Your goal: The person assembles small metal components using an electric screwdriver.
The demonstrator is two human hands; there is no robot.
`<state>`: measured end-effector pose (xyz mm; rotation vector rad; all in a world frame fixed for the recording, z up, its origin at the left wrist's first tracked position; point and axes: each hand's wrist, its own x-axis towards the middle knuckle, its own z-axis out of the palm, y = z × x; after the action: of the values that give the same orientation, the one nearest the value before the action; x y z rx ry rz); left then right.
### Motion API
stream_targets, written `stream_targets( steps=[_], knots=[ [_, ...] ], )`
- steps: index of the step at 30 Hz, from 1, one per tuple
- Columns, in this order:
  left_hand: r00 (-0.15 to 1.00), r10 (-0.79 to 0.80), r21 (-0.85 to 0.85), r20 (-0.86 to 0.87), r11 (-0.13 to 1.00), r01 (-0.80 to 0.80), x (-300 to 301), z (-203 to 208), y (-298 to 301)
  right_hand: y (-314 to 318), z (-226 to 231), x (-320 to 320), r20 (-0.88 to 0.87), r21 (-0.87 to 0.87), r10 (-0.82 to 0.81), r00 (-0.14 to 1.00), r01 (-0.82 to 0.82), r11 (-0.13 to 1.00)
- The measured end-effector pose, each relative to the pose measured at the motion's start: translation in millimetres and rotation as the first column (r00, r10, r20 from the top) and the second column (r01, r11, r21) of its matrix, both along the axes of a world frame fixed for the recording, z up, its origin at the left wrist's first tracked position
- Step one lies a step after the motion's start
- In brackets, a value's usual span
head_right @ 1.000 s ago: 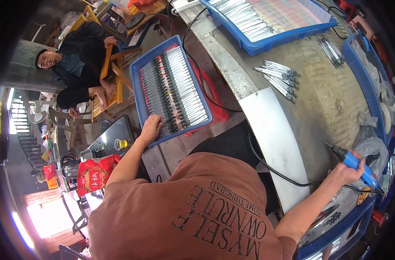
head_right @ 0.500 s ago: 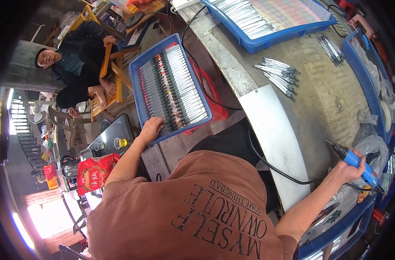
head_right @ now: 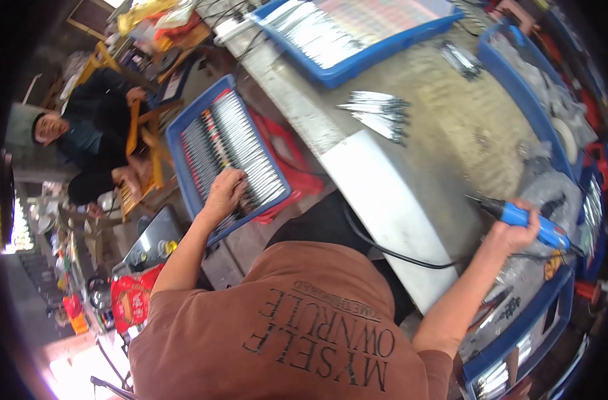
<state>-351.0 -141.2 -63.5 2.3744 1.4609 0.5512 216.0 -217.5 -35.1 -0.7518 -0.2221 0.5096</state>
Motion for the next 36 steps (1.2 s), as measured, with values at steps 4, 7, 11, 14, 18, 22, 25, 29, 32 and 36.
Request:
stream_targets(
  steps=[4,7,11,14,18,22,25,29,32,36],
  knots=[
    [0.975,-0.175,0.114,0.139,0.981,0.159,73,37,25,8,10,-27,0.0,0.036,-0.018,1.0,0.018,0.999],
    [0.923,-0.352,0.266,0.158,0.915,0.303,124,52,54,7,15,-34,-0.059,0.045,-0.053,0.997,0.056,0.997],
    [0.895,-0.424,0.369,0.137,0.86,0.351,180,52,92,7,21,-41,-0.05,0.016,-0.097,0.994,0.098,0.995],
    [0.935,-0.353,0.361,0.031,0.876,0.319,207,45,110,9,24,-46,-0.047,0.008,-0.132,0.99,0.133,0.991],
    [0.949,-0.314,0.323,-0.025,0.896,0.305,221,37,119,11,29,-50,-0.077,0.011,-0.157,0.985,0.158,0.987],
    [0.954,-0.299,0.328,0.003,0.902,0.282,224,38,119,11,27,-47,-0.079,0.038,-0.142,0.987,0.146,0.989],
    [0.954,-0.299,0.313,0.009,0.907,0.282,224,38,119,11,27,-48,-0.061,0.025,-0.136,0.989,0.138,0.99],
    [0.96,-0.278,0.264,-0.018,0.925,0.273,227,42,117,11,28,-48,-0.071,0.026,-0.134,0.989,0.136,0.99],
    [0.96,-0.28,0.23,-0.022,0.933,0.278,230,45,117,8,28,-49,-0.065,0.015,-0.151,0.986,0.152,0.988],
    [0.956,-0.292,0.171,-0.013,0.942,0.29,226,43,116,12,28,-51,-0.066,-0.005,-0.152,0.986,0.152,0.988]
  ],
)
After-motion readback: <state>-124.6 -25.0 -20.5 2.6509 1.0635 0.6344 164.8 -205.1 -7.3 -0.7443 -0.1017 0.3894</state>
